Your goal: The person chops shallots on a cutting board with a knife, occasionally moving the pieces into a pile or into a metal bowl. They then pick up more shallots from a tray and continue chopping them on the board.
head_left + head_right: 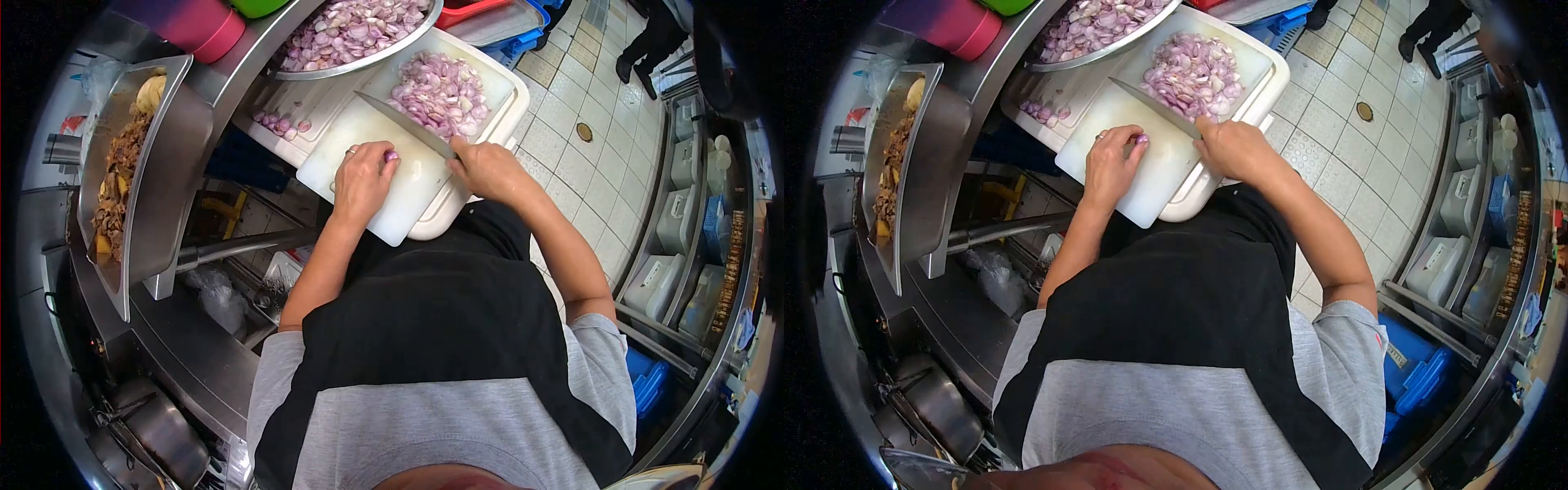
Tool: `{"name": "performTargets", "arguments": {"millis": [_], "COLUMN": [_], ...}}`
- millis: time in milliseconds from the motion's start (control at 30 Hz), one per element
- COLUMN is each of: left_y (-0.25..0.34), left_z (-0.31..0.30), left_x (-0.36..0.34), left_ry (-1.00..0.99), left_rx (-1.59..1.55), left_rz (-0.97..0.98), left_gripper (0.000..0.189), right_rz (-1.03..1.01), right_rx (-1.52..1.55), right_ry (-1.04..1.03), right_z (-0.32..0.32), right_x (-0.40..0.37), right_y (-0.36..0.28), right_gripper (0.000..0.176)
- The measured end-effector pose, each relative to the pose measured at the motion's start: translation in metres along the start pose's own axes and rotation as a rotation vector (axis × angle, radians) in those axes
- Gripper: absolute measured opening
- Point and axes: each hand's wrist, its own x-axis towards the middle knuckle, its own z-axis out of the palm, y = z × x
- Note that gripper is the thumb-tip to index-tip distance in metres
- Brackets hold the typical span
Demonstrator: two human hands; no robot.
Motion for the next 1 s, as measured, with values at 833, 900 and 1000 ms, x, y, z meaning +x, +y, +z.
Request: {"name": "performTargets", "arguments": {"millis": [833,900,1000], "left_y": [-0.013,-0.013,-0.012], "left_z": [-0.001,0.0,0.0], "left_x": [-0.006,-0.007,-0.006], "left_ry": [0.002,0.017,0.036], "left_rx": [-0.122,-0.118,-0.116], "left_rz": [0.018,0.014,0.031], "left_gripper": [0.013,0.013,0.011], "right_rz": [-0.064,-0.062,-0.073], "right_rx": [-0.055,-0.018,0.04], "right_ry": [-0.185,-0.156,-0.09], "right_z": [-0.008,0.005,0.022], "right_x": [-0.004,-0.004,0.003], "right_y": [-0.041,-0.039,-0.036], "right_gripper": [0.026,0.026,0.026]}}
